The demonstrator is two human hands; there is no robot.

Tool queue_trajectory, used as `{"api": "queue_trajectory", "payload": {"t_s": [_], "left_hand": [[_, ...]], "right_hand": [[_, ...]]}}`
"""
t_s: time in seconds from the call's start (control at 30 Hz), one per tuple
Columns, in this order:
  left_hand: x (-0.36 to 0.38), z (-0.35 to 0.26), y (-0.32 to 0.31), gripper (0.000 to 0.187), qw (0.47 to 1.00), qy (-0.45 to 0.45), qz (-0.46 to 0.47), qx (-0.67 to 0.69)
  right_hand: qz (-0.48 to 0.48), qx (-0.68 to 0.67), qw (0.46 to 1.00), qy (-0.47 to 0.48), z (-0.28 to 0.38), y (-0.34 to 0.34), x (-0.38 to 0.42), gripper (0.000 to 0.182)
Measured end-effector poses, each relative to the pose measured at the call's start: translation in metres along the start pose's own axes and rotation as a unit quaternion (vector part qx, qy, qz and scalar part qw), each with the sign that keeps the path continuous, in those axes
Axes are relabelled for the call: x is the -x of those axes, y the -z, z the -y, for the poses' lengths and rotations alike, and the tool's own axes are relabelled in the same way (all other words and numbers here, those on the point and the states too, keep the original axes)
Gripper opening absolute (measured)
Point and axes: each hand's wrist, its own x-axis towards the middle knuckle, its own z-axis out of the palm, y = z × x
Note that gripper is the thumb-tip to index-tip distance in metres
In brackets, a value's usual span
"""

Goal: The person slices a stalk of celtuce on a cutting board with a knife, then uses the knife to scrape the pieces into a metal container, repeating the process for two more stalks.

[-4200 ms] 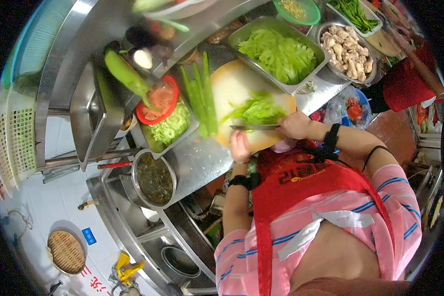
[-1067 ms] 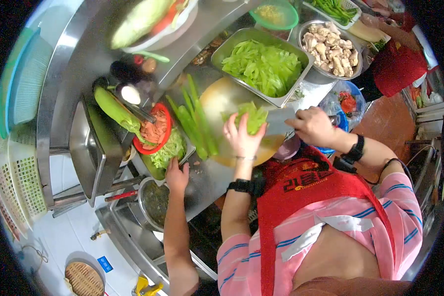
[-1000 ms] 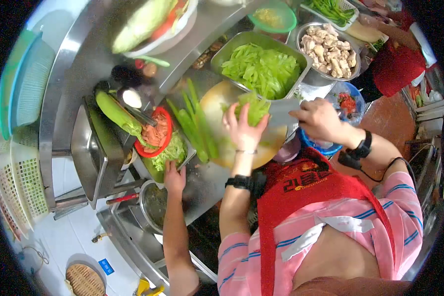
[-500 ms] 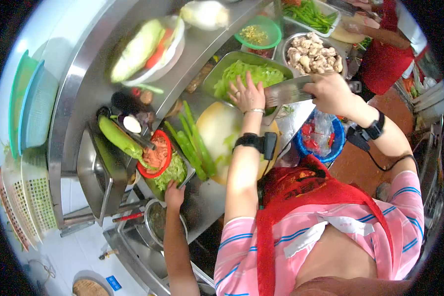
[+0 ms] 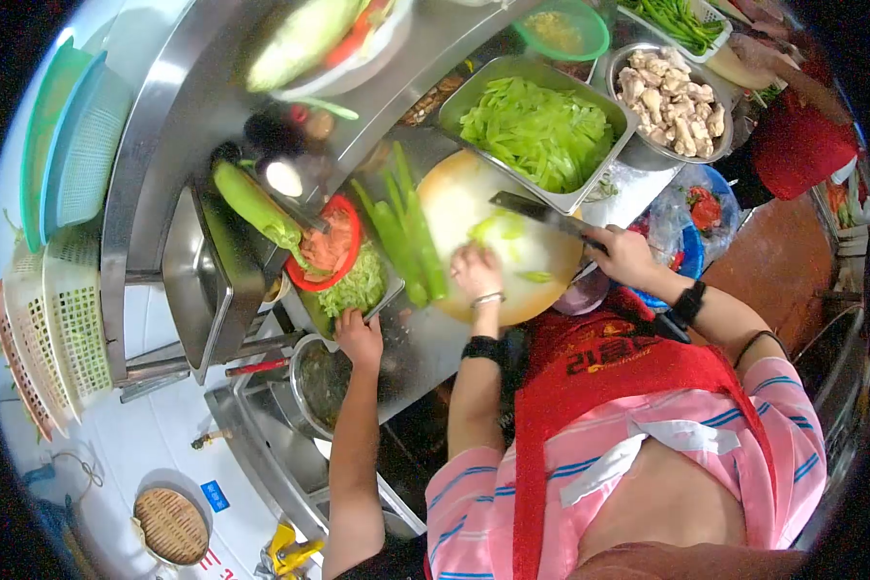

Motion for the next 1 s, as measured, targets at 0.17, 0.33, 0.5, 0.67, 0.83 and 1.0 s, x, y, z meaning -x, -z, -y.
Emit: {"api": "queue_trajectory", "payload": {"t_s": [0.17, 0.33, 0.5, 0.67, 0.83, 1.0], "left_hand": [[0.040, -0.021, 0.030, 0.063, 0.993, -0.036, -0.026, 0.113], [0.056, -0.016, 0.036, 0.089, 0.995, 0.036, -0.006, 0.095], [0.015, -0.007, 0.034, 0.086, 0.985, -0.046, 0.007, 0.164], [-0.013, 0.006, 0.029, 0.071, 0.976, -0.165, 0.088, 0.115], [0.026, -0.016, 0.026, 0.063, 0.965, -0.184, 0.035, 0.184], [0.053, -0.069, 0.028, 0.060, 0.991, -0.049, -0.050, 0.111]], "right_hand": [[-0.008, 0.026, 0.999, 0.015, -0.005, -0.037, -0.017, 0.034], [0.095, -0.007, 0.991, 0.090, -0.005, -0.030, -0.011, 0.030], [0.136, -0.178, 0.974, 0.024, -0.014, -0.009, 0.003, 0.029], [0.215, -0.396, 0.875, -0.180, -0.032, -0.008, 0.011, 0.015], [0.249, -0.457, 0.840, -0.154, -0.044, -0.035, 0.017, 0.016], [0.262, -0.426, 0.853, -0.150, -0.037, -0.051, 0.012, 0.020]]}}
